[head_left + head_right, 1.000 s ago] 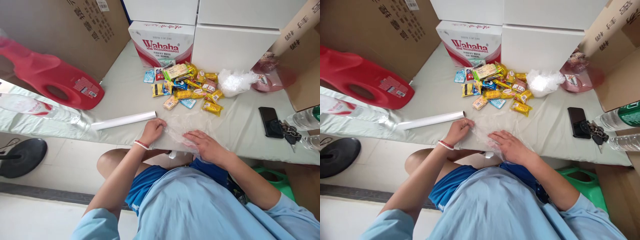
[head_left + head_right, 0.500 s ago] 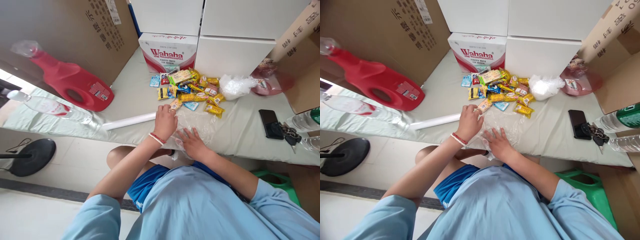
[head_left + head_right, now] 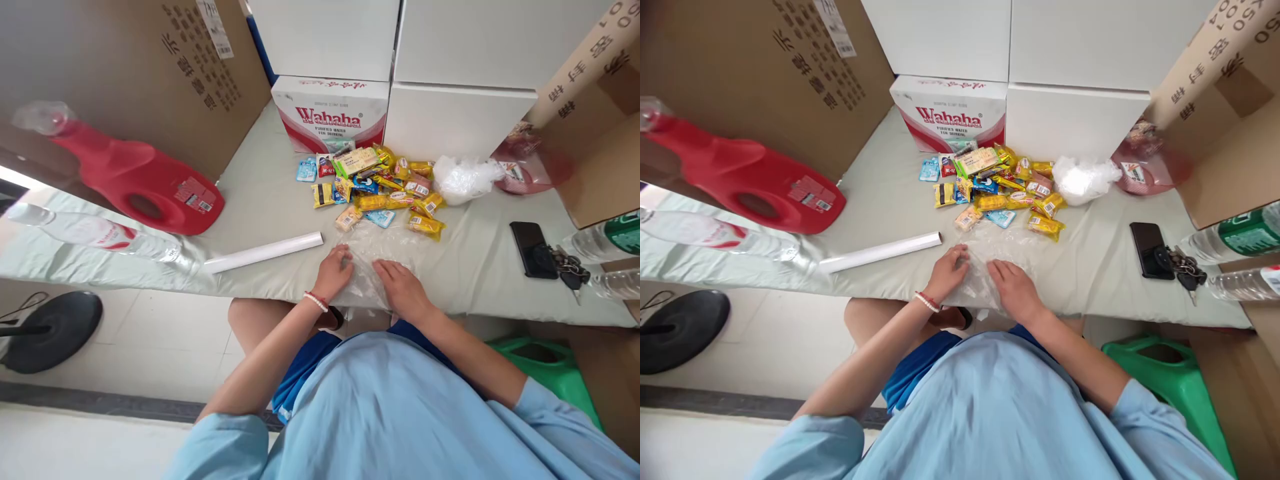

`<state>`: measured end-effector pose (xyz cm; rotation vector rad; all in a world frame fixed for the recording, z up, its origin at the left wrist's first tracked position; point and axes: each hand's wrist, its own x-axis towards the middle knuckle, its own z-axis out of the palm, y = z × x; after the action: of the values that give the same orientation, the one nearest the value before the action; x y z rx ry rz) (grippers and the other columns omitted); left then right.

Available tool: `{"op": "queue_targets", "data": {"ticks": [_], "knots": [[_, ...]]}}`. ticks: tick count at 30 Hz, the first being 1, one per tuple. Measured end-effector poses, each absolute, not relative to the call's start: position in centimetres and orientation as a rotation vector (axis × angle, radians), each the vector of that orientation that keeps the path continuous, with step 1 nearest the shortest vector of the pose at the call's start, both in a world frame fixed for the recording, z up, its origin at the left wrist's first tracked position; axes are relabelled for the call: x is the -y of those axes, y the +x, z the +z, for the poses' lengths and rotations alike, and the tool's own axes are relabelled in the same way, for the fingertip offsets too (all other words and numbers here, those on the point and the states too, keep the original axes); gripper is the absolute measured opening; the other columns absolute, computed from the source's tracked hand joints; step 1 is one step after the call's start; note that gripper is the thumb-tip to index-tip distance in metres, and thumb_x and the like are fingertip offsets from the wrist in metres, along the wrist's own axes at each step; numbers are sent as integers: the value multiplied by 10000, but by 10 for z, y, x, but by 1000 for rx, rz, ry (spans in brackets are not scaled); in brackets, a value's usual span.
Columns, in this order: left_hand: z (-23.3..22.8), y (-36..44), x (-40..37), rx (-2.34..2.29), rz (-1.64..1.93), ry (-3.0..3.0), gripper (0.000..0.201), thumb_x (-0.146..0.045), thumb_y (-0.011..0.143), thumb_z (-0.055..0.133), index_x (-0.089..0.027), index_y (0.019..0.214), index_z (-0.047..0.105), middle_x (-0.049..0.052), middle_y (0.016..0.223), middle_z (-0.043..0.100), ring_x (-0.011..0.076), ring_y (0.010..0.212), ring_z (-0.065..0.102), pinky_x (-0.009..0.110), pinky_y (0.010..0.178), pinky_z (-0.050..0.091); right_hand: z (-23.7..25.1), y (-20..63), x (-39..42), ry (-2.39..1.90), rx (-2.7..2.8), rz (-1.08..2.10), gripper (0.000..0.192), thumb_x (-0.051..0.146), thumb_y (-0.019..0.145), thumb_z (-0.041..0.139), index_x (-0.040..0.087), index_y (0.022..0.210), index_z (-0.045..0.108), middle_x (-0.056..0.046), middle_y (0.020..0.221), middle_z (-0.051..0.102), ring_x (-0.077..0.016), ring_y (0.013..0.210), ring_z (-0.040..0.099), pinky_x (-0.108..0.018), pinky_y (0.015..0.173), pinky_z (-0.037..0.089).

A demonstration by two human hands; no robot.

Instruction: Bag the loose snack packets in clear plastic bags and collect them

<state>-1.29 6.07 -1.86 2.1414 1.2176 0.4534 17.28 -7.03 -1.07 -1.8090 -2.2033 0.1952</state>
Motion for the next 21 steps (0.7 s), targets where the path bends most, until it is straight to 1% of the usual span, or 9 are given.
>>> {"op": "queue_targets", "data": {"ticks": [2, 3, 5, 7, 9, 11, 15, 18, 21], "knots": [[-25, -30, -52, -1103, 469, 2198, 364, -143, 811, 528, -197, 1145, 663, 95, 1488, 605, 236, 1428, 524, 437, 1205, 425, -18, 192, 84, -1784, 2105, 266, 458, 95, 1000, 426, 124, 1410, 626, -180, 1434, 625, -284, 1318, 580, -484, 1132, 497], [-27, -37, -48, -1055, 465, 2247, 461, -135, 805, 518, -193, 1246, 639, 95, 1512, 588, 237, 1460, 493, 460, 1225, 399, -21, 202, 90, -1765, 2072, 303, 421, 127, 1011, 438, 144, 1370, 657, -171, 1424, 633, -281, 1315, 582, -493, 1123, 506], [-29, -51, -39, -1011, 421, 2374, 588, -153, 857, 487, -185, 1442, 537, 106, 1545, 560, 249, 1496, 451, 524, 1272, 302, -24, 219, 101, -1738, 2036, 370, 371, 195, 1029, 461, 178, 1321, 688, -157, 1444, 621, -283, 1328, 576, -520, 1110, 513], [-29, -61, -32, -996, 364, 2498, 613, -194, 932, 454, -197, 1545, 446, 108, 1584, 518, 262, 1514, 426, 572, 1297, 195, -19, 233, 106, -1738, 2025, 439, 349, 236, 1033, 476, 205, 1295, 704, -141, 1458, 615, -283, 1321, 585, -531, 1094, 521], [-27, -66, -27, -991, 340, 2581, 605, -223, 975, 435, -216, 1580, 413, 101, 1620, 467, 268, 1524, 410, 584, 1302, 140, -8, 243, 101, -1759, 2005, 502, 322, 270, 1033, 489, 234, 1248, 725, -120, 1403, 657, -271, 1260, 628, -512, 1057, 545], [-26, -67, -24, -1000, 344, 2618, 617, -234, 982, 440, -226, 1597, 395, 94, 1639, 434, 273, 1527, 405, 579, 1302, 129, 7, 251, 85, -1798, 1954, 497, 308, 299, 1034, 487, 252, 1203, 740, -102, 1292, 716, -258, 1185, 667, -486, 1020, 560], [-26, -65, -24, -1008, 335, 2631, 695, -253, 953, 480, -214, 1630, 330, 92, 1659, 396, 287, 1533, 392, 577, 1301, 128, 32, 261, 19, -1838, 1928, 325, 303, 292, 1013, 479, 236, 1135, 751, -92, 1130, 759, -267, 1097, 688, -463, 983, 550], [-27, -64, -25, -1012, 335, 2615, 744, -262, 931, 494, -186, 1643, 293, 105, 1660, 387, 289, 1540, 378, 570, 1303, 116, 43, 264, -46, -1855, 1961, 197, 301, 273, 992, 476, 207, 1085, 755, -107, 1086, 759, -282, 1042, 681, -454, 946, 540], [-26, -64, -24, -1030, 338, 2587, 743, -261, 922, 489, -166, 1636, 304, 104, 1662, 382, 274, 1548, 364, 557, 1309, 94, 50, 263, -112, -1897, 1956, 68, 322, 237, 979, 458, 175, 1101, 749, -137, 1108, 742, -309, 1070, 649, -479, 981, 505]]}}
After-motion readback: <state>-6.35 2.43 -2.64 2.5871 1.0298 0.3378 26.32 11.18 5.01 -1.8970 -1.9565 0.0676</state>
